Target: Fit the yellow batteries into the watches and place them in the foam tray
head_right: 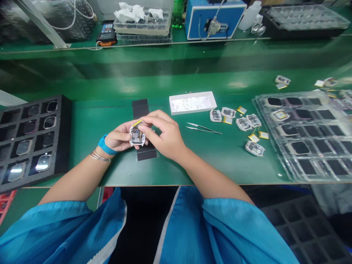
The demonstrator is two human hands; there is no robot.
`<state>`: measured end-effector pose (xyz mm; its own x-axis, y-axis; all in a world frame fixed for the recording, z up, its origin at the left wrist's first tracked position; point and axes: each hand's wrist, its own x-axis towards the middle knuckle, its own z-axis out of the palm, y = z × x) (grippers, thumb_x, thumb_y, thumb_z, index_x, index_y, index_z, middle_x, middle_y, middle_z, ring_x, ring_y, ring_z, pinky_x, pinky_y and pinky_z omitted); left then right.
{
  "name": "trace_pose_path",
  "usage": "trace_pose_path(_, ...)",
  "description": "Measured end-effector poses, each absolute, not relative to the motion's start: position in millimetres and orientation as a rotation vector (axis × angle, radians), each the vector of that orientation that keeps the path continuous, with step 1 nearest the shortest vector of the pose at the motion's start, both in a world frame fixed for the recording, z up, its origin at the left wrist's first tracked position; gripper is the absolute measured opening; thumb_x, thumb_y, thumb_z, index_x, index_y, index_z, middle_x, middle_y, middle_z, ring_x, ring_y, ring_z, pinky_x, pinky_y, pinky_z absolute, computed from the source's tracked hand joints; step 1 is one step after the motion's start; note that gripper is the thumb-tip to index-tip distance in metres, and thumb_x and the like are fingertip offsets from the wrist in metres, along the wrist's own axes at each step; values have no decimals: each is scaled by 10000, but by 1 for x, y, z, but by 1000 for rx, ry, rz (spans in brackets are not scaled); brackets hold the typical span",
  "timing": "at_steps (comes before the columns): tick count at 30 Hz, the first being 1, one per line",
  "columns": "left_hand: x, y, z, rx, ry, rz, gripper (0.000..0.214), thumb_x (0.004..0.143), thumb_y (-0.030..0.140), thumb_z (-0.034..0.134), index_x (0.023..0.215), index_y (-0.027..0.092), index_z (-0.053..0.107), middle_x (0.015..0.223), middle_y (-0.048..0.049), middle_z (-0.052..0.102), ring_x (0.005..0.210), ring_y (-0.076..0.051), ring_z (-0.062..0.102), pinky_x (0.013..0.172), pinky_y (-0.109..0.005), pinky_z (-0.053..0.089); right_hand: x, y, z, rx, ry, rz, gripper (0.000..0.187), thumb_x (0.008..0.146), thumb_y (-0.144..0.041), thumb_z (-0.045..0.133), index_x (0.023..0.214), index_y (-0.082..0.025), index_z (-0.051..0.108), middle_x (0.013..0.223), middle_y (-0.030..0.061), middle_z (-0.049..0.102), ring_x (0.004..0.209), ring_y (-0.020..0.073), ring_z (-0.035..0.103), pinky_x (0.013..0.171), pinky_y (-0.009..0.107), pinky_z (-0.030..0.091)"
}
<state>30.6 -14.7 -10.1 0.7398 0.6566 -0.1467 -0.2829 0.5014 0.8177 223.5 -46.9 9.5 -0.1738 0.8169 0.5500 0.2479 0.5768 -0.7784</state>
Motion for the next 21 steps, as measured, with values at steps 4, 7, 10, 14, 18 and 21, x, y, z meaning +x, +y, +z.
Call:
trace_pose_path(4, 34, -15, -9, 873, 592, 633, 417, 671, 197, 853, 1033, 160, 651, 817, -41, 734, 762, -205, 758, 599, -220, 625, 222, -44, 3, -962, -1751, 590, 157, 931, -324, 609, 976, -254, 742, 939, 42, 711, 873, 191, 652, 840, 362, 541)
trace_pose_path(7, 39, -14, -11, 897, 703, 653, 343, 695, 180, 828, 981, 142, 643, 786, -35, 725, 722, -185, 749, 613, -234, 623, 219, -37, -8, -1011, -1775, 589, 142, 917, -298, 609, 949, -243, 736, 920, 36, 706, 845, 184, 647, 817, 350, 538)
trace_pose_path(10, 41, -11, -13, 875, 832, 684, 275, 705, 152, 784, 937, 136, 638, 778, -46, 728, 721, -197, 749, 636, -267, 622, 217, -26, -20, -1071, -1763, 608, 151, 896, -282, 623, 1008, -251, 720, 936, 28, 709, 854, 183, 648, 840, 353, 537)
trace_pose_path(14, 32, 1, -9, 749, 1001, 882, 161, 746, 114, 693, 897, 127, 639, 848, -78, 756, 724, -170, 737, 680, -269, 614, 215, -12, -25, -1154, -1675, 698, 234, 875, -264, 637, 1104, -231, 675, 1057, 49, 706, 913, 181, 651, 856, 348, 533)
trace_pose_path(18, 15, 13, -6, 644, 1105, 1020, 128, 754, 79, 651, 873, 120, 629, 818, -71, 755, 744, -150, 728, 804, -325, 616, 205, -8, -20, -1234, -2001, 832, 79, 849, -164, 637, 852, -191, 711, 944, 50, 697, 839, 178, 649, 831, 348, 525)
trace_pose_path(21, 8, 16, -6, 638, 1091, 959, 118, 749, 84, 655, 862, 115, 641, 835, -85, 755, 801, -178, 732, 874, -417, 606, 194, -10, -21, -1310, -2235, 713, 113, 838, -102, 643, 822, -176, 727, 971, 82, 697, 947, 228, 646, 937, 416, 499)
